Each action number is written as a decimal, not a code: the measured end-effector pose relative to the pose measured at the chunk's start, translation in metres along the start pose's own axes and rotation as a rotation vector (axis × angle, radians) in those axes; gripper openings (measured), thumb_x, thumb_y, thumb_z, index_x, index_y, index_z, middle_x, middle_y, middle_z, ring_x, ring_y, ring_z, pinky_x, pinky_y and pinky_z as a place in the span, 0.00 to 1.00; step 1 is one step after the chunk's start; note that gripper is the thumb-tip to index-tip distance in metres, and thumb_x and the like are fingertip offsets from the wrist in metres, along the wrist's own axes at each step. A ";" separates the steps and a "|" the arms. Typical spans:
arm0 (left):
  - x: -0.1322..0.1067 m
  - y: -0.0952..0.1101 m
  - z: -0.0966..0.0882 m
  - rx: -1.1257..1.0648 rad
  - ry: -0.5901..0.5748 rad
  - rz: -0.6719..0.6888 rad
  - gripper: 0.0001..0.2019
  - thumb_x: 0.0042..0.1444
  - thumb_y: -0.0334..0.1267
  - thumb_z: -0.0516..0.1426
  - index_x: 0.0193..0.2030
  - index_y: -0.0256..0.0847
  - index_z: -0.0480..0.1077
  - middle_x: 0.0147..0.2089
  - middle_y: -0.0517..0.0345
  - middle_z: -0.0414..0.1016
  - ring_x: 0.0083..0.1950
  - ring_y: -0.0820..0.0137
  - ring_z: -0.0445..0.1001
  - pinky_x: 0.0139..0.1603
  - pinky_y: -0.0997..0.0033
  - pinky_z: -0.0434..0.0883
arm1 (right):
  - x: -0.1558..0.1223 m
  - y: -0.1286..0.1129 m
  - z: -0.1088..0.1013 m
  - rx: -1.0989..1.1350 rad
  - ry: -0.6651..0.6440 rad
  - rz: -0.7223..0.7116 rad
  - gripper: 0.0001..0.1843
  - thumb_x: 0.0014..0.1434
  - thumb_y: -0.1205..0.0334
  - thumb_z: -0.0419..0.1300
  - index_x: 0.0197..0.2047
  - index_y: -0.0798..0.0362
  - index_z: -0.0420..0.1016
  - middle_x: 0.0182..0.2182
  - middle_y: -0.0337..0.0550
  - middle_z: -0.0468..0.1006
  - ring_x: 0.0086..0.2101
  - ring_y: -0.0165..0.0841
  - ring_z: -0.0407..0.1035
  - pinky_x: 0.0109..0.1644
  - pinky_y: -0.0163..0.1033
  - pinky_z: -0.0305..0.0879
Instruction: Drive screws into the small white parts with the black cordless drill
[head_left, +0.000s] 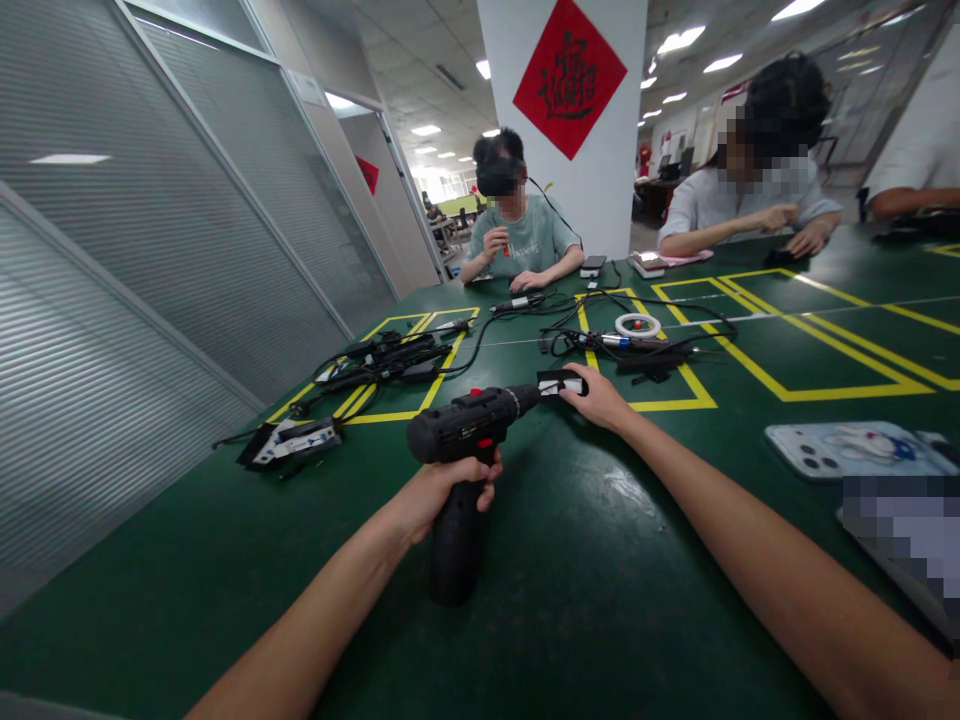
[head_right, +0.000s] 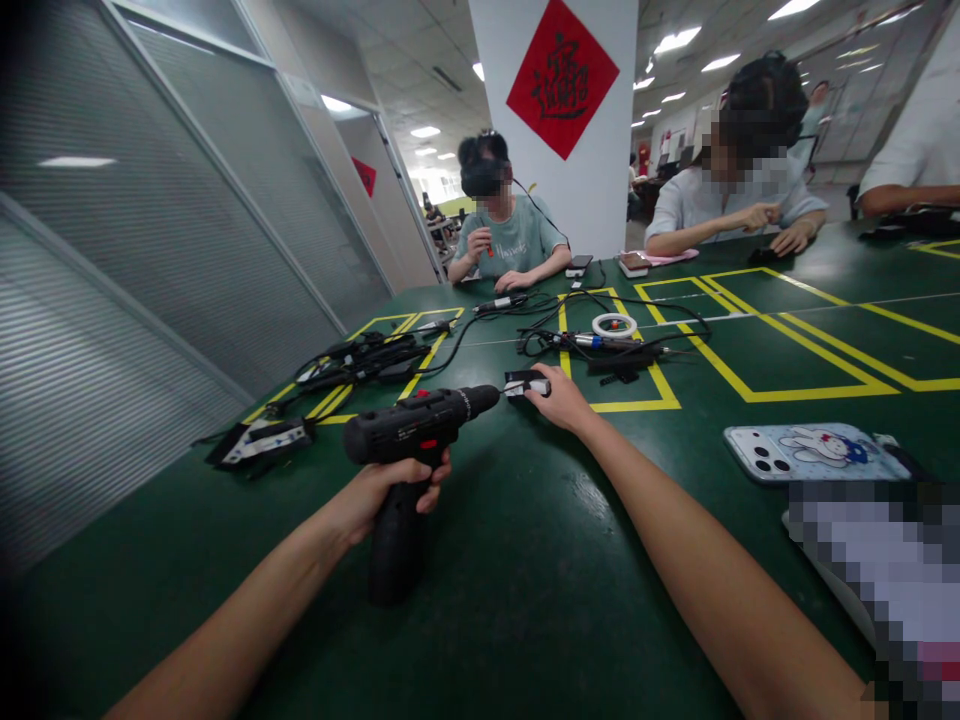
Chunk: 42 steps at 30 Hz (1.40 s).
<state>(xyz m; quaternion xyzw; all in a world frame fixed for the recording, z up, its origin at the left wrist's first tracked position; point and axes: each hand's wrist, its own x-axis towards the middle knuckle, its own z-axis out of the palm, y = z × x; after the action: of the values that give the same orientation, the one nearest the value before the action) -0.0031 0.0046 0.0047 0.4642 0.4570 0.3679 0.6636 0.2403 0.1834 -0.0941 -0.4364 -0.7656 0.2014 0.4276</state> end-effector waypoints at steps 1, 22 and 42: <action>0.000 -0.001 0.000 -0.002 0.002 0.001 0.12 0.48 0.32 0.56 0.41 0.35 0.66 0.32 0.58 0.67 0.24 0.75 0.66 0.28 0.71 0.62 | 0.000 0.000 0.000 0.003 0.000 0.000 0.24 0.55 0.59 0.61 0.56 0.52 0.68 0.50 0.48 0.72 0.49 0.38 0.68 0.58 0.45 0.61; 0.001 -0.002 -0.002 0.005 -0.011 0.007 0.10 0.51 0.31 0.54 0.41 0.34 0.65 0.33 0.59 0.66 0.24 0.75 0.66 0.28 0.71 0.62 | 0.001 0.004 0.002 0.003 0.004 -0.005 0.24 0.55 0.58 0.60 0.56 0.52 0.68 0.50 0.48 0.72 0.50 0.39 0.68 0.59 0.45 0.61; 0.002 -0.007 -0.007 -0.009 -0.004 0.007 0.09 0.52 0.31 0.54 0.42 0.35 0.66 0.33 0.59 0.66 0.24 0.76 0.67 0.28 0.72 0.61 | 0.001 0.003 0.001 -0.012 0.011 -0.024 0.24 0.56 0.59 0.60 0.56 0.52 0.68 0.50 0.49 0.72 0.50 0.40 0.67 0.58 0.46 0.61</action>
<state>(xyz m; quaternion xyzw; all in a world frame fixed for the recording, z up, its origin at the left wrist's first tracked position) -0.0082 0.0063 -0.0039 0.4633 0.4524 0.3713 0.6655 0.2403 0.1863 -0.0962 -0.4308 -0.7698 0.1891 0.4314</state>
